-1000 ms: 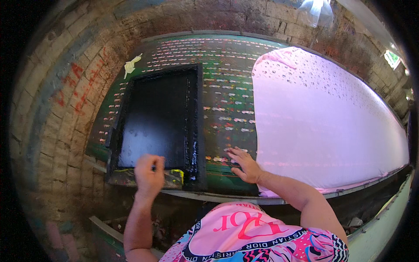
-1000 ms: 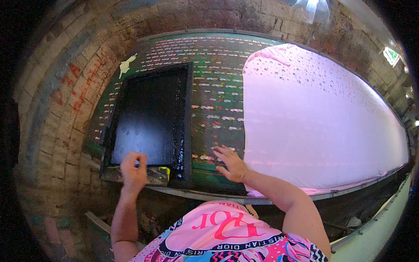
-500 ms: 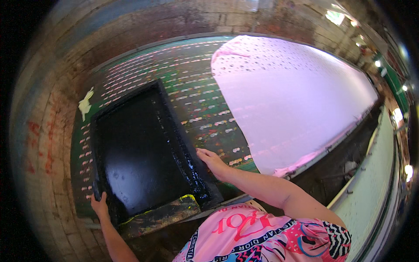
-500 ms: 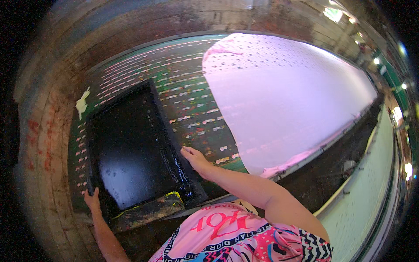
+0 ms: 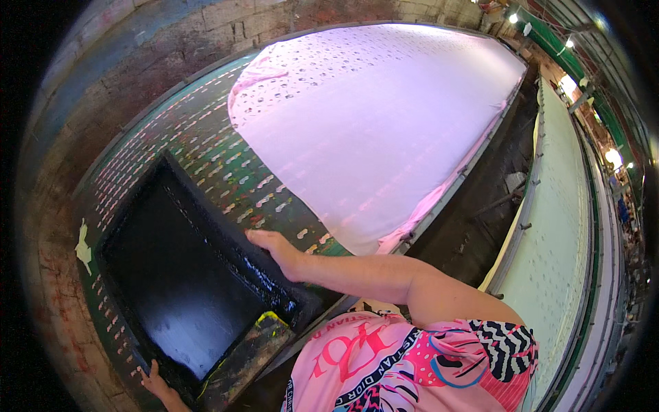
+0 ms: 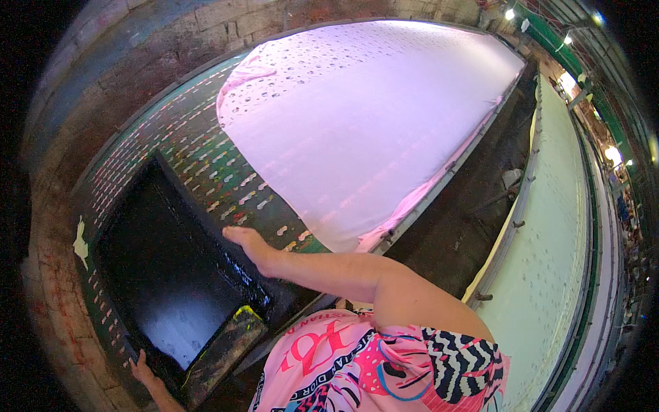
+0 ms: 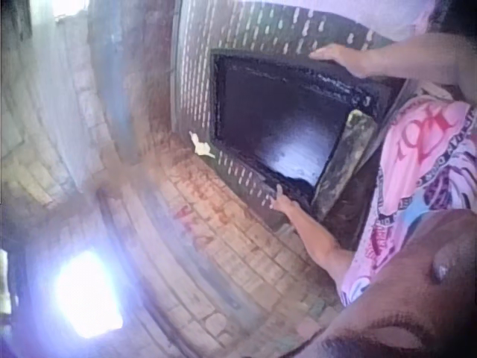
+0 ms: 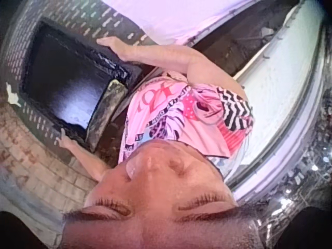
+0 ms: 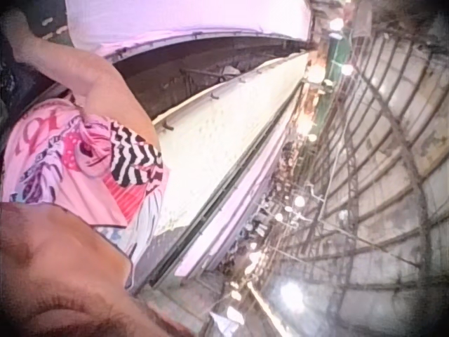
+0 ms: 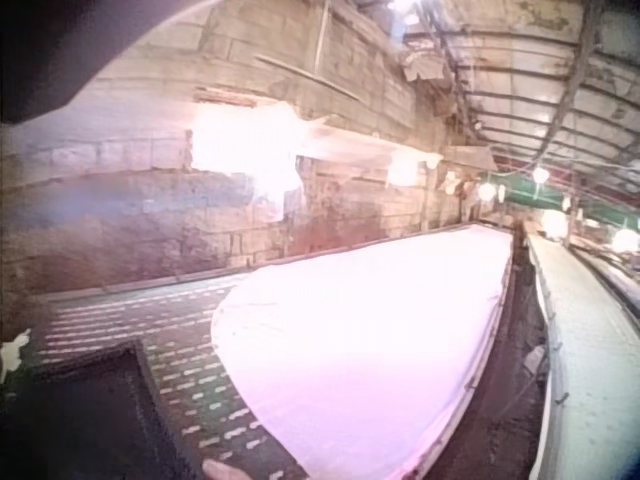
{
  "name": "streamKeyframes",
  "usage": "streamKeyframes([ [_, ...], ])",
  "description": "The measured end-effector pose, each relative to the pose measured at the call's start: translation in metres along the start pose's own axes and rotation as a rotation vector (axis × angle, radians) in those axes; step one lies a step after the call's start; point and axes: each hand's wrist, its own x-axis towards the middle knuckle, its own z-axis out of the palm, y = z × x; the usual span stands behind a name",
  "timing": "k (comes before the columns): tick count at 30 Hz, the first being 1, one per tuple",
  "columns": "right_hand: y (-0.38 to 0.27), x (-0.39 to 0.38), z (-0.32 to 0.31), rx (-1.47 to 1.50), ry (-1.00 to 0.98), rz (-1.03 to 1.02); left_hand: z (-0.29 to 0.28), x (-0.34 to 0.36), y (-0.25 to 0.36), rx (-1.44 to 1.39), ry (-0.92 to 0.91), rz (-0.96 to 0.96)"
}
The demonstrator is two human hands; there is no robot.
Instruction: The person uses a squeegee to pull ink across a screen printing frame placed on a long fabric roll. The person repeatedly repositions the frame and applies ink to print a pattern onto the fabric.
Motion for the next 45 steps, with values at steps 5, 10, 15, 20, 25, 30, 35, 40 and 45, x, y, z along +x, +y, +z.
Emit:
streamKeyframes([
  [5,-0.092,-0.015,-0.058,-0.04,0.0,-0.033,0.078,-0.068,0.067,-0.266,-0.122,0.052],
  [10,-0.197,-0.05,-0.129,-0.223,0.189,-0.066,0.183,-0.152,0.125,-0.435,-0.248,0.063],
  [15,-0.277,-0.074,-0.23,-0.272,0.204,-0.117,0.277,-0.237,0.158,-0.466,-0.312,0.138],
  [20,-0.326,-0.106,-0.317,-0.293,0.225,-0.149,0.351,-0.311,0.168,-0.478,-0.327,0.142],
  [25,-0.35,-0.134,-0.363,-0.371,0.274,-0.165,0.386,-0.37,0.174,-0.5,-0.354,0.124],
  [30,-0.357,-0.143,-0.382,-0.305,0.249,-0.208,0.402,-0.382,0.177,-0.447,-0.366,0.159],
  [35,-0.366,-0.139,-0.394,-0.328,0.249,-0.222,0.411,-0.386,0.174,-0.447,-0.374,0.168],
  [40,-0.364,-0.137,-0.397,-0.259,0.21,-0.195,0.411,-0.387,0.172,-0.503,-0.36,0.165],
  [45,-0.358,-0.14,-0.417,-0.314,0.27,-0.211,0.415,-0.393,0.177,-0.471,-0.369,0.206],
])
